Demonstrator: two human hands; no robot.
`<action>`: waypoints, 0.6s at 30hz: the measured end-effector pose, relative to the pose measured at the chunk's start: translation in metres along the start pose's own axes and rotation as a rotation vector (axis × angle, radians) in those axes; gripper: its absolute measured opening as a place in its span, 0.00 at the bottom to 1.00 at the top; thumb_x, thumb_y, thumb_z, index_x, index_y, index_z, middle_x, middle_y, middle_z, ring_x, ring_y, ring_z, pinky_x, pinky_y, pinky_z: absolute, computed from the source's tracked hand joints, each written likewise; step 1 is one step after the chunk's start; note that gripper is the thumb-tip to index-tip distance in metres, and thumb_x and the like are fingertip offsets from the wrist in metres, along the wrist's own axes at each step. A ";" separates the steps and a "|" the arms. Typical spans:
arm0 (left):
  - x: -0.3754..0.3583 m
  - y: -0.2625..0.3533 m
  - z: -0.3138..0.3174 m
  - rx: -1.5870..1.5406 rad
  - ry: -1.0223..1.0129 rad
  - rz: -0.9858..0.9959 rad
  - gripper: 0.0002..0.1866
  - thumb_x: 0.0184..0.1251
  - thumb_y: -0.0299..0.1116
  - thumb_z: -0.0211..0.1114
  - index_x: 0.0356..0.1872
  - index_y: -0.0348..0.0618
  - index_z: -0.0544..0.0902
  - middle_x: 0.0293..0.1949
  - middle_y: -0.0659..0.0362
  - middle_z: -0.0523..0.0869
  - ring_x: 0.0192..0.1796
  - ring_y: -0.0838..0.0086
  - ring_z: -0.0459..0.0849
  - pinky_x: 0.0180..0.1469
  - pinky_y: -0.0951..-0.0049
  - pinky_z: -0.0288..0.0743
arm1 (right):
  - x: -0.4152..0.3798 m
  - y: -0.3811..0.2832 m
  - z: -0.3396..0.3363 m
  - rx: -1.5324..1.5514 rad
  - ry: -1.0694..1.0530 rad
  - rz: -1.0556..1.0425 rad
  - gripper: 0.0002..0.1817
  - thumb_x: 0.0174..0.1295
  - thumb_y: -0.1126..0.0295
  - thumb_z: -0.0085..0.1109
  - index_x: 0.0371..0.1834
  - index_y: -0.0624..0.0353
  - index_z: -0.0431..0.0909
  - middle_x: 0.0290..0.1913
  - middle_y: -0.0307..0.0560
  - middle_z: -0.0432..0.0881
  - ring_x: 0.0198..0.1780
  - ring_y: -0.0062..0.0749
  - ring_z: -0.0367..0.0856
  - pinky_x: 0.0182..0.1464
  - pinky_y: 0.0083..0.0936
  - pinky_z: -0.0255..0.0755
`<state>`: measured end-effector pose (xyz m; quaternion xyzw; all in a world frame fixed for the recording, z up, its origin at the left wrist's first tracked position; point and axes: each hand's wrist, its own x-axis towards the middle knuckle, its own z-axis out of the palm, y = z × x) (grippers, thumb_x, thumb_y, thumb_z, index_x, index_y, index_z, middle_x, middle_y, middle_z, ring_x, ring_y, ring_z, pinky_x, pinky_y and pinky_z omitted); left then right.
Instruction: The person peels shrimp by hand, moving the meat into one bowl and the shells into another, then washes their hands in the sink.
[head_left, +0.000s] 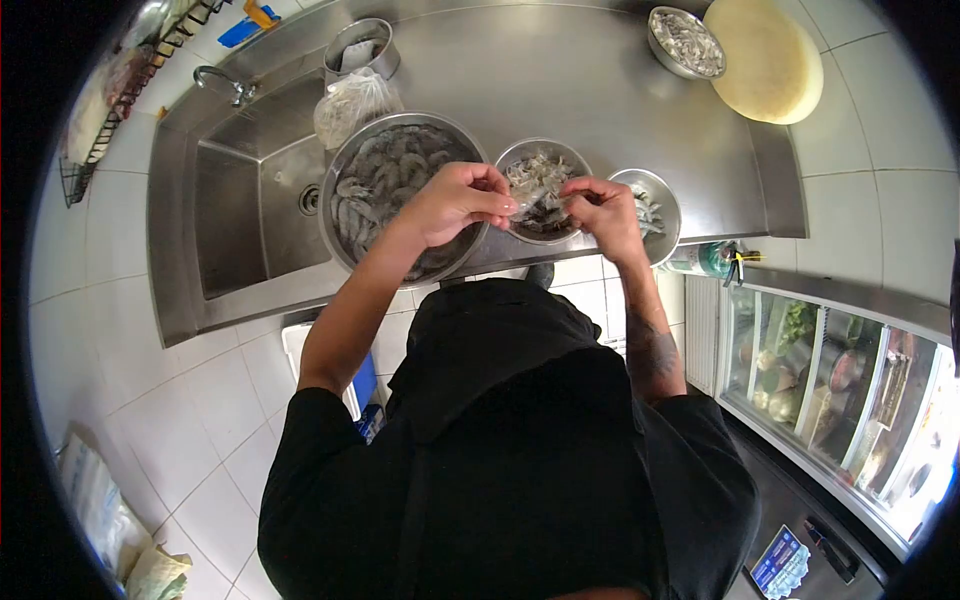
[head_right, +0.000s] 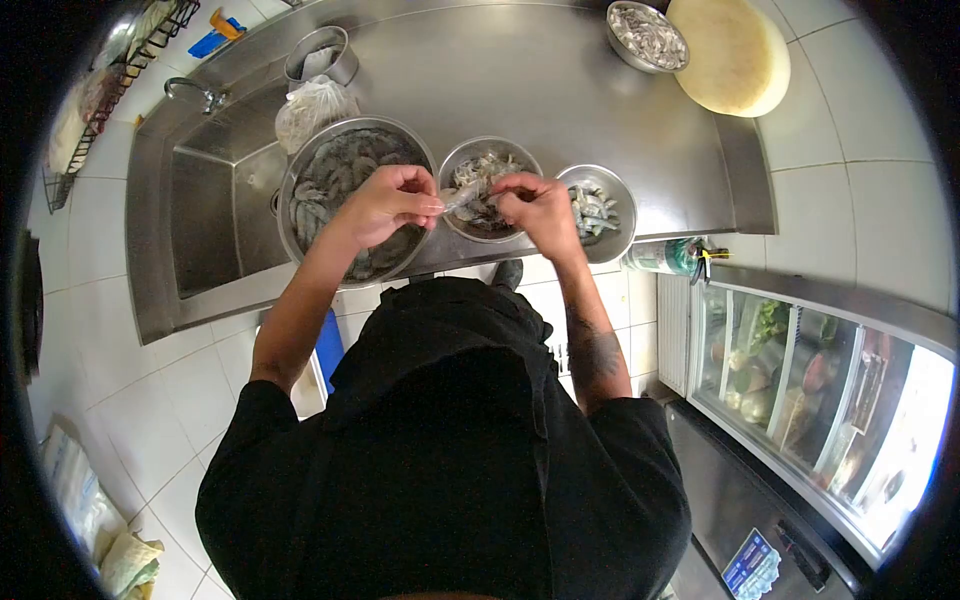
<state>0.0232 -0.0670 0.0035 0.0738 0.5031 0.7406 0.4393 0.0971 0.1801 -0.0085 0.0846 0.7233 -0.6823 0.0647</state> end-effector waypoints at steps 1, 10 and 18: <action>-0.002 0.002 -0.004 0.002 0.000 -0.004 0.09 0.60 0.24 0.72 0.36 0.37 0.79 0.31 0.58 0.85 0.32 0.74 0.85 0.37 0.76 0.80 | 0.005 0.003 -0.007 0.003 0.002 0.001 0.10 0.58 0.76 0.61 0.42 0.66 0.84 0.27 0.36 0.82 0.25 0.15 0.74 0.28 0.16 0.68; 0.019 -0.016 -0.003 0.276 0.040 0.127 0.06 0.66 0.25 0.69 0.37 0.39 0.78 0.33 0.59 0.84 0.36 0.76 0.86 0.40 0.76 0.82 | 0.013 0.006 0.018 0.172 -0.144 0.141 0.11 0.70 0.66 0.60 0.43 0.64 0.82 0.29 0.36 0.79 0.26 0.16 0.72 0.28 0.17 0.66; 0.025 -0.016 0.036 1.148 0.040 0.659 0.19 0.58 0.24 0.70 0.52 0.40 0.79 0.45 0.52 0.87 0.39 0.65 0.89 0.40 0.70 0.81 | 0.012 0.001 0.009 0.310 -0.160 0.179 0.08 0.71 0.72 0.57 0.34 0.64 0.78 0.27 0.37 0.77 0.24 0.15 0.69 0.23 0.16 0.59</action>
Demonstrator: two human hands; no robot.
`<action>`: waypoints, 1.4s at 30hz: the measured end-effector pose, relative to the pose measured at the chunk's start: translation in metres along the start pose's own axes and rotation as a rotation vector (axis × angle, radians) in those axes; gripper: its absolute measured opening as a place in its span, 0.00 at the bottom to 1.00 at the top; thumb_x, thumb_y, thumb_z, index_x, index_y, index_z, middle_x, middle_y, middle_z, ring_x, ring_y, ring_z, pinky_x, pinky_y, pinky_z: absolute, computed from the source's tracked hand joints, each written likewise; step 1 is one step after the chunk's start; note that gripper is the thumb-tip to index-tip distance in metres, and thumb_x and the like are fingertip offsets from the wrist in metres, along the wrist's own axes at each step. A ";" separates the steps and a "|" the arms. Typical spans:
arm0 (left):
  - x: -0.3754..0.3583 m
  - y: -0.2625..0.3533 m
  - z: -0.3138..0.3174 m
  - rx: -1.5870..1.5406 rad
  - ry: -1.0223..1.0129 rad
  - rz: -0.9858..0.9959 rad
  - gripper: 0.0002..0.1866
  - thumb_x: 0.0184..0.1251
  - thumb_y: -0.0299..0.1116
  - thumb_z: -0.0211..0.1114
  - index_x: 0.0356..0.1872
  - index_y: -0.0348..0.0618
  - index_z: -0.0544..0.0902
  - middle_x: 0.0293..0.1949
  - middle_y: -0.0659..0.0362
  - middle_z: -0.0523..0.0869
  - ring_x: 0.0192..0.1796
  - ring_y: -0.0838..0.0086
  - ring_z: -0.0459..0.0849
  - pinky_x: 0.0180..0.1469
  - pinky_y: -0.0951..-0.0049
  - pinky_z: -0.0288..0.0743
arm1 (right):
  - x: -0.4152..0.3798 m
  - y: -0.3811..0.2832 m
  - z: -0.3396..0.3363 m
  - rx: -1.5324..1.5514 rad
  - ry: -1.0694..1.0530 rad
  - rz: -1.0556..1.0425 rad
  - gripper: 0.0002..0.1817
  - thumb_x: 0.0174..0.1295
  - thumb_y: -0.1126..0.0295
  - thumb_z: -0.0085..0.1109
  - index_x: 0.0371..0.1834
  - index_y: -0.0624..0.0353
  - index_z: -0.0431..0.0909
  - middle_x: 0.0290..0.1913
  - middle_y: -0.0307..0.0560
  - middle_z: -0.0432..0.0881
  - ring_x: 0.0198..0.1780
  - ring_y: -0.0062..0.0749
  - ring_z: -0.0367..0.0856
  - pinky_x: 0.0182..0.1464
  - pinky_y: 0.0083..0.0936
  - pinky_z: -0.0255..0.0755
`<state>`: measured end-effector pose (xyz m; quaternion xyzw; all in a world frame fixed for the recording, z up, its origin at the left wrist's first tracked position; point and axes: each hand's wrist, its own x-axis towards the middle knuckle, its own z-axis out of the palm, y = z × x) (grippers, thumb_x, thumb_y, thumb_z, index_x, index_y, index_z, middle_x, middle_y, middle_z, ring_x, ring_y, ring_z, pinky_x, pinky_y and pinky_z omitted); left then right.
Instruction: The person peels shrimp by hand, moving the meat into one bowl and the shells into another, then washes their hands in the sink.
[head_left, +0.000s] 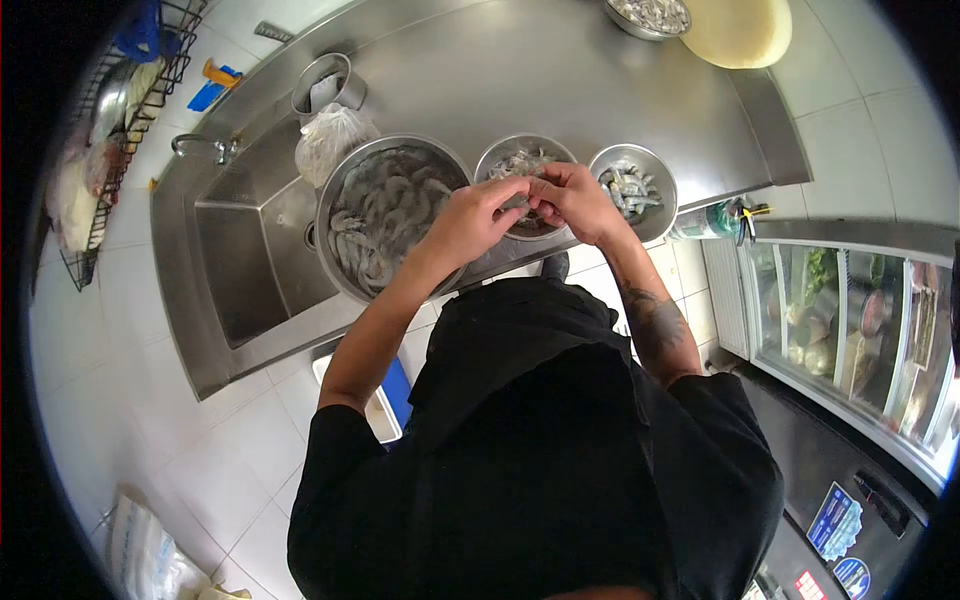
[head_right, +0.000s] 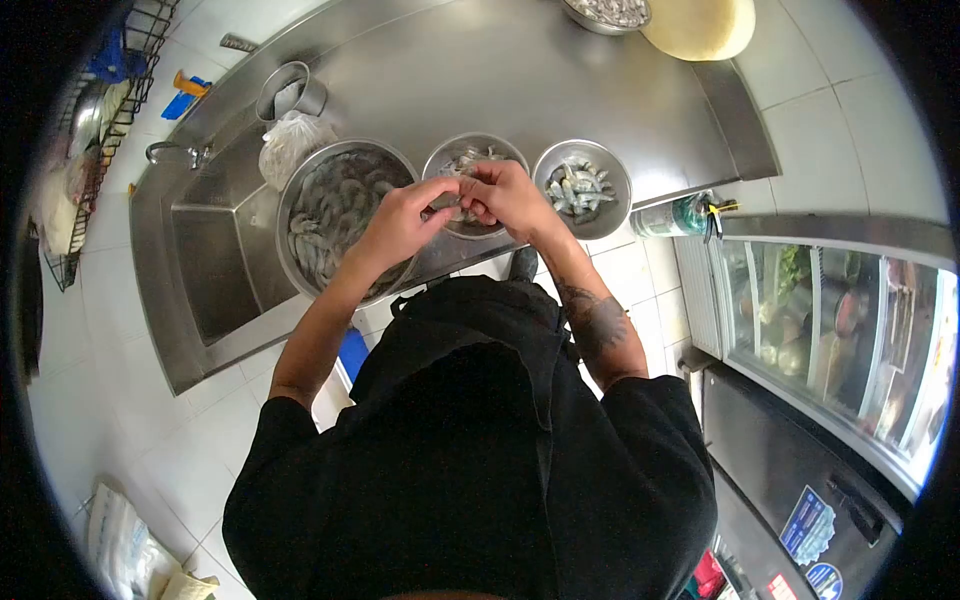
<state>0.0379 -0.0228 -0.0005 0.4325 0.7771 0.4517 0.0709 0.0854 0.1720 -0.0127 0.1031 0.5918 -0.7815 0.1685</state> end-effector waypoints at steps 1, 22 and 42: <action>0.002 0.001 0.002 0.036 0.012 0.027 0.18 0.58 0.23 0.69 0.51 0.40 0.79 0.44 0.50 0.87 0.40 0.64 0.89 0.40 0.69 0.81 | -0.001 -0.001 -0.002 0.009 0.007 -0.002 0.08 0.71 0.72 0.57 0.34 0.64 0.78 0.27 0.37 0.77 0.24 0.15 0.69 0.23 0.16 0.59; 0.020 0.016 0.008 0.079 -0.150 0.005 0.08 0.60 0.20 0.65 0.38 0.36 0.76 0.34 0.49 0.83 0.36 0.54 0.85 0.38 0.62 0.77 | -0.010 0.005 -0.015 0.058 0.089 -0.035 0.08 0.70 0.72 0.59 0.37 0.68 0.81 0.25 0.38 0.77 0.20 0.16 0.68 0.20 0.17 0.61; 0.012 0.013 0.018 -0.065 0.022 -0.026 0.12 0.61 0.28 0.73 0.31 0.36 0.75 0.33 0.52 0.84 0.28 0.63 0.81 0.31 0.68 0.76 | -0.039 0.001 -0.024 0.259 0.253 -0.081 0.07 0.70 0.71 0.59 0.37 0.65 0.80 0.26 0.37 0.77 0.24 0.16 0.71 0.23 0.16 0.63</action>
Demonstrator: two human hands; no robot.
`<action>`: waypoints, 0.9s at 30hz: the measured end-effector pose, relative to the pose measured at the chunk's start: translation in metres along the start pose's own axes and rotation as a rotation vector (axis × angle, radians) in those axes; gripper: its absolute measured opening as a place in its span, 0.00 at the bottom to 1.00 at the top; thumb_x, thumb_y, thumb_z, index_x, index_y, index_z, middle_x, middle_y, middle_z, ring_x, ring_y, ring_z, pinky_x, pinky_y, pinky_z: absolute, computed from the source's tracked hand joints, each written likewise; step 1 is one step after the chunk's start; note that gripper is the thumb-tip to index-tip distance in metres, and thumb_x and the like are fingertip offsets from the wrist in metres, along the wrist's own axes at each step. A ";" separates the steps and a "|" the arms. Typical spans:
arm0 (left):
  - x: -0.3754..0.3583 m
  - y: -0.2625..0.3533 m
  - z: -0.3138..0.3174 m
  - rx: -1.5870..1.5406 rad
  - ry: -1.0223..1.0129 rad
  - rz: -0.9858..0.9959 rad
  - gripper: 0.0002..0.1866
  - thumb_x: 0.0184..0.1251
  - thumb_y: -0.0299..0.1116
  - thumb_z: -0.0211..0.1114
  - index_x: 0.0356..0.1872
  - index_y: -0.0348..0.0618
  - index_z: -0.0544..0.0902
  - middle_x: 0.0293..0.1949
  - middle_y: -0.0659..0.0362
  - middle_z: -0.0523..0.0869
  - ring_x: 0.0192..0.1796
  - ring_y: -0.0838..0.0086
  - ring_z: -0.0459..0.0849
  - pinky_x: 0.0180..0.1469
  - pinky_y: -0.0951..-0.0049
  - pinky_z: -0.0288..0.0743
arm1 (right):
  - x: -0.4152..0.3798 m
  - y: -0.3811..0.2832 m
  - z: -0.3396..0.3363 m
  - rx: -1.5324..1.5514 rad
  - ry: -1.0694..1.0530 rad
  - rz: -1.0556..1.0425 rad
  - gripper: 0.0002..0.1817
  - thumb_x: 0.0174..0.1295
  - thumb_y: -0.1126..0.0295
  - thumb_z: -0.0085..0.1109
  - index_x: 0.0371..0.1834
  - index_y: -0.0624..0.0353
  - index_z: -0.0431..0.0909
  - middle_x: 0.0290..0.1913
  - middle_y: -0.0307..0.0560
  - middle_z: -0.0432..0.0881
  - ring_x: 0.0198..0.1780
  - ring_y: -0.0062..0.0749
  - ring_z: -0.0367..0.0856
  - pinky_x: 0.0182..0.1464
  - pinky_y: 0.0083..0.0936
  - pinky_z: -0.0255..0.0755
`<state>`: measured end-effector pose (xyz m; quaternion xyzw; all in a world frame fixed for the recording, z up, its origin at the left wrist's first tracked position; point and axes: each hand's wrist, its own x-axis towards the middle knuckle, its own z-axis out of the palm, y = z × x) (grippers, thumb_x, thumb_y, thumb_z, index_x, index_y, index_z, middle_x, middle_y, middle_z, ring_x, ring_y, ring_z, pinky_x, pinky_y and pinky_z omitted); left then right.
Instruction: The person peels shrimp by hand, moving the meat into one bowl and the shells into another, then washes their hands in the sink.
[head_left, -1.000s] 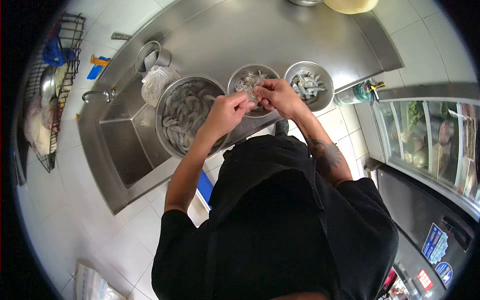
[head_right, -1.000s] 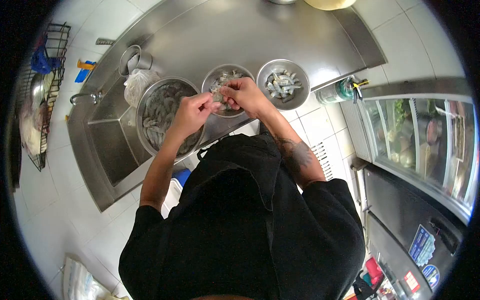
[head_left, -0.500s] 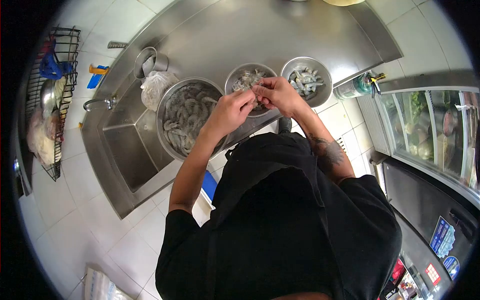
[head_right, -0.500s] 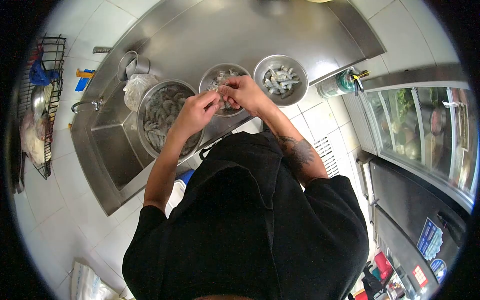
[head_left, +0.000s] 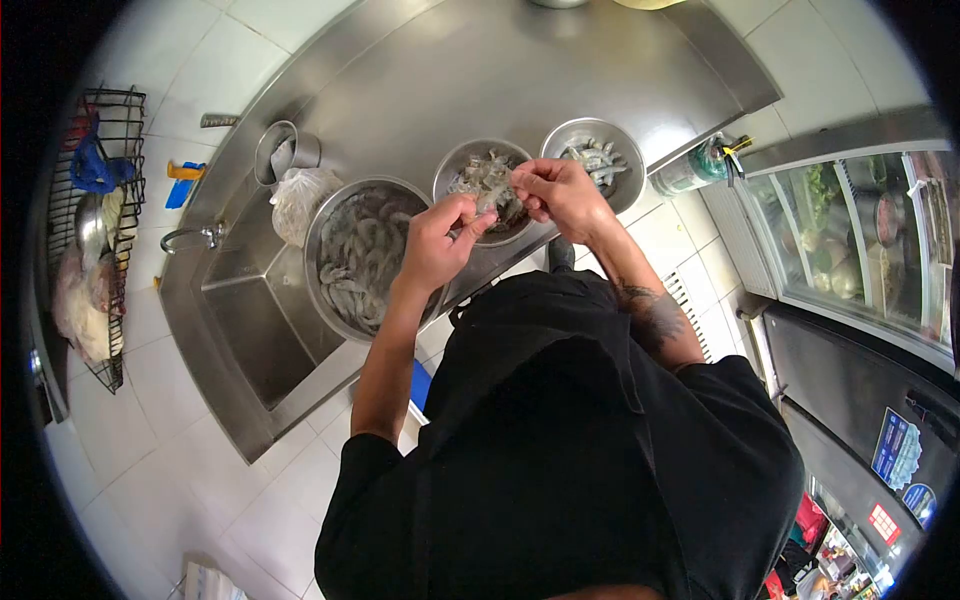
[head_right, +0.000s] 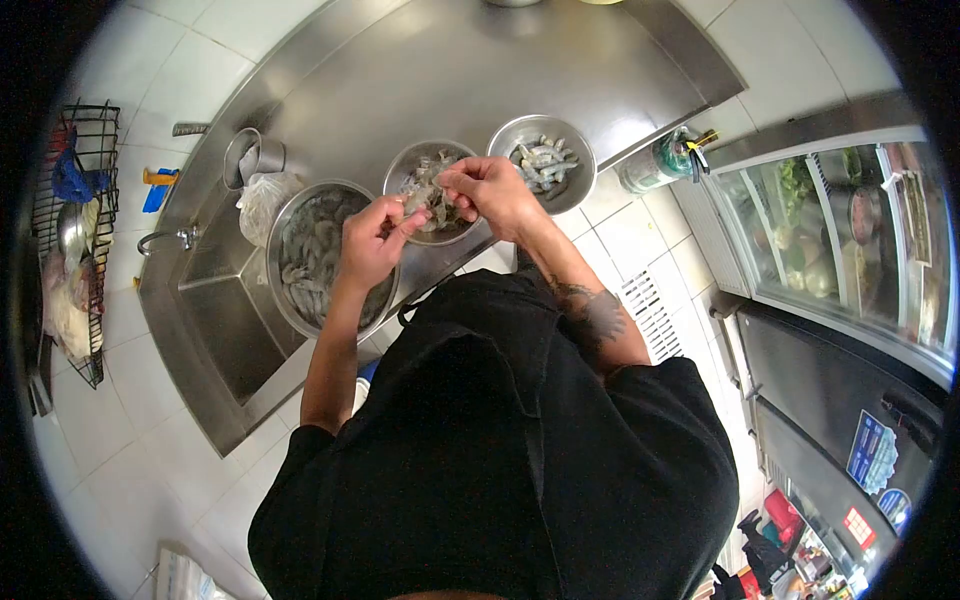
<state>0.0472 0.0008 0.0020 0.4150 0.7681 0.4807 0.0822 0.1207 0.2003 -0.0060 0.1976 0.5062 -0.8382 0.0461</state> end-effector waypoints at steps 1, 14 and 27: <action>-0.001 -0.002 0.000 -0.022 0.042 0.041 0.11 0.62 0.28 0.72 0.31 0.36 0.76 0.34 0.52 0.85 0.30 0.62 0.84 0.33 0.68 0.78 | -0.001 -0.004 -0.003 -0.001 -0.001 0.000 0.07 0.70 0.71 0.59 0.37 0.65 0.80 0.26 0.37 0.77 0.24 0.16 0.71 0.23 0.16 0.63; 0.013 0.007 0.009 0.262 -0.156 0.282 0.11 0.60 0.24 0.70 0.41 0.38 0.78 0.41 0.50 0.86 0.38 0.53 0.88 0.36 0.61 0.83 | 0.008 0.001 -0.007 -0.093 -0.113 0.030 0.10 0.64 0.80 0.62 0.47 0.63 0.76 0.32 0.40 0.79 0.31 0.21 0.78 0.32 0.19 0.74; 0.006 0.000 0.004 0.102 -0.174 0.179 0.09 0.58 0.24 0.73 0.34 0.38 0.79 0.30 0.54 0.84 0.29 0.61 0.84 0.32 0.67 0.77 | 0.009 -0.002 -0.005 -0.176 -0.230 -0.073 0.07 0.65 0.79 0.64 0.42 0.59 0.76 0.31 0.37 0.79 0.32 0.21 0.78 0.33 0.21 0.74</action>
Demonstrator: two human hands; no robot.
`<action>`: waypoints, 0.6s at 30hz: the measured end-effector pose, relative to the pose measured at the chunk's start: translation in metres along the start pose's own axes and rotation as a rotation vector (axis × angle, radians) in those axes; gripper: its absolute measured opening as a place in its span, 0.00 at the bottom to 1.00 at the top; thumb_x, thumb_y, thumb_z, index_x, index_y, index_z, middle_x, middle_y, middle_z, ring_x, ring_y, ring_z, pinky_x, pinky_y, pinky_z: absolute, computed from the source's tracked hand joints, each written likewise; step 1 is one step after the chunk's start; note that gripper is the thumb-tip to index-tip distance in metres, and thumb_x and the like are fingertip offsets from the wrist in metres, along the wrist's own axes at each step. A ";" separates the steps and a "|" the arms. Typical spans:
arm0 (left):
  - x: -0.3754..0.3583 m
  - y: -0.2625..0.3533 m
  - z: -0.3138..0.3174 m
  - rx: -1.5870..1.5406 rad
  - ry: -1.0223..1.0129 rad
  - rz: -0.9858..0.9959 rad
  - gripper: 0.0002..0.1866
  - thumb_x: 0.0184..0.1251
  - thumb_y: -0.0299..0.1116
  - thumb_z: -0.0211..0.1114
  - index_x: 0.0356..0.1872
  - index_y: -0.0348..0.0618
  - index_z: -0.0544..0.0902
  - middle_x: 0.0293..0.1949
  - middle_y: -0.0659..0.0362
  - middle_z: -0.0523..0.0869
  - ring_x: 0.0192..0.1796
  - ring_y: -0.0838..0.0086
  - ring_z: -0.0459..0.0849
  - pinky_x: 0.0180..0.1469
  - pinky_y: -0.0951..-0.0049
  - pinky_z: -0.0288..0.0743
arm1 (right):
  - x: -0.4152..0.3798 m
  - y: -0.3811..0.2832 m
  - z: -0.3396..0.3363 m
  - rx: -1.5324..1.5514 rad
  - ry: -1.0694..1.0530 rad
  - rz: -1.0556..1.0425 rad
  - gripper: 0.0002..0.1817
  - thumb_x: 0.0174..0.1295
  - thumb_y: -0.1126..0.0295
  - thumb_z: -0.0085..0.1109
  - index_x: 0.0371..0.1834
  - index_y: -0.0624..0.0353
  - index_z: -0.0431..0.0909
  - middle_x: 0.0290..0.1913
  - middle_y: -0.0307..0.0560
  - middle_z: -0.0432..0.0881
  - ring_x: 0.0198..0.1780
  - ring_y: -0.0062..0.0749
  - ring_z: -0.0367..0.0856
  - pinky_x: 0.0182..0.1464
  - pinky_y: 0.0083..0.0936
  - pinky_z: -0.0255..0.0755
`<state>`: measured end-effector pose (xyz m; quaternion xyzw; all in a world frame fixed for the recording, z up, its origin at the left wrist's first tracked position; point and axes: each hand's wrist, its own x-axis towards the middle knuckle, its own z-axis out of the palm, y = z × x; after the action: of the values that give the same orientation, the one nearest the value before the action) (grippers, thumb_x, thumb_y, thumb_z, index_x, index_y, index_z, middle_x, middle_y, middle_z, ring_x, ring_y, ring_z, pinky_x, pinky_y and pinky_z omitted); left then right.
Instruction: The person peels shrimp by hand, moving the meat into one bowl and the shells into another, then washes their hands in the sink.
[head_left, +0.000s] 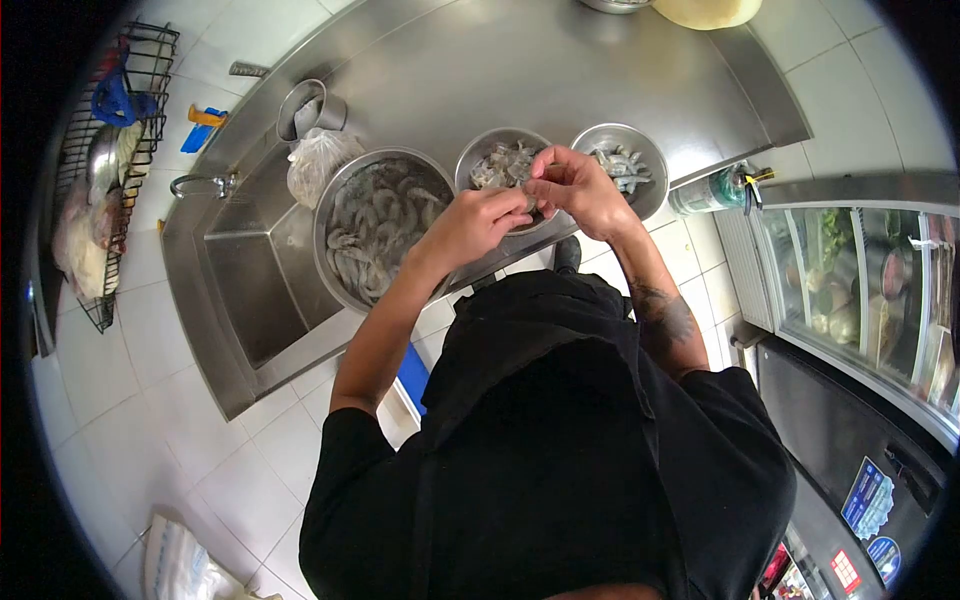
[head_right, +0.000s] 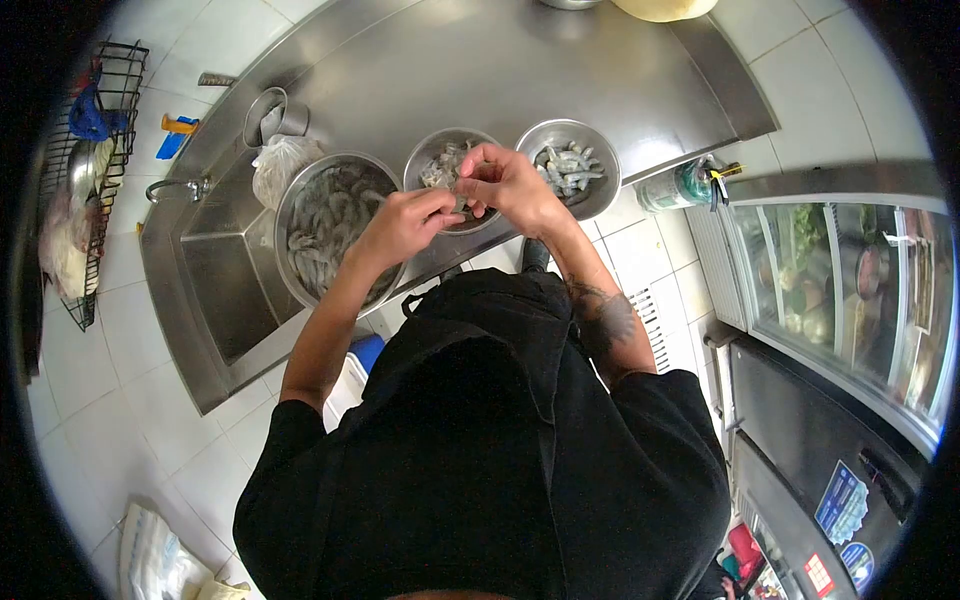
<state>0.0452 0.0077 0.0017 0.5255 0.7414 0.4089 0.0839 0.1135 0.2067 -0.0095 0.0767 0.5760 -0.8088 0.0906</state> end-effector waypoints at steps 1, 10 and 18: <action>0.000 -0.001 0.000 -0.010 0.034 0.009 0.09 0.58 0.24 0.73 0.32 0.38 0.79 0.30 0.54 0.84 0.29 0.63 0.84 0.32 0.68 0.77 | 0.000 0.000 -0.001 0.000 -0.002 -0.010 0.07 0.64 0.79 0.64 0.41 0.59 0.76 0.31 0.37 0.80 0.31 0.20 0.78 0.32 0.21 0.74; -0.004 0.007 0.016 -0.054 0.345 -0.092 0.11 0.60 0.24 0.72 0.29 0.37 0.76 0.37 0.50 0.88 0.34 0.68 0.88 0.33 0.71 0.79 | -0.009 0.005 0.001 0.183 0.115 -0.180 0.09 0.64 0.81 0.63 0.43 0.59 0.74 0.34 0.41 0.82 0.33 0.22 0.80 0.31 0.21 0.74; -0.013 -0.015 0.018 -0.102 0.350 -0.247 0.09 0.62 0.23 0.72 0.32 0.35 0.78 0.40 0.50 0.89 0.37 0.73 0.89 0.36 0.74 0.81 | -0.029 0.002 -0.040 0.106 0.221 -0.182 0.07 0.67 0.78 0.61 0.44 0.56 0.75 0.40 0.38 0.82 0.39 0.19 0.79 0.37 0.18 0.73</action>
<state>0.0500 0.0048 -0.0245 0.3468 0.7817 0.5175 0.0301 0.1425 0.2456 -0.0177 0.1176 0.5437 -0.8294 -0.0513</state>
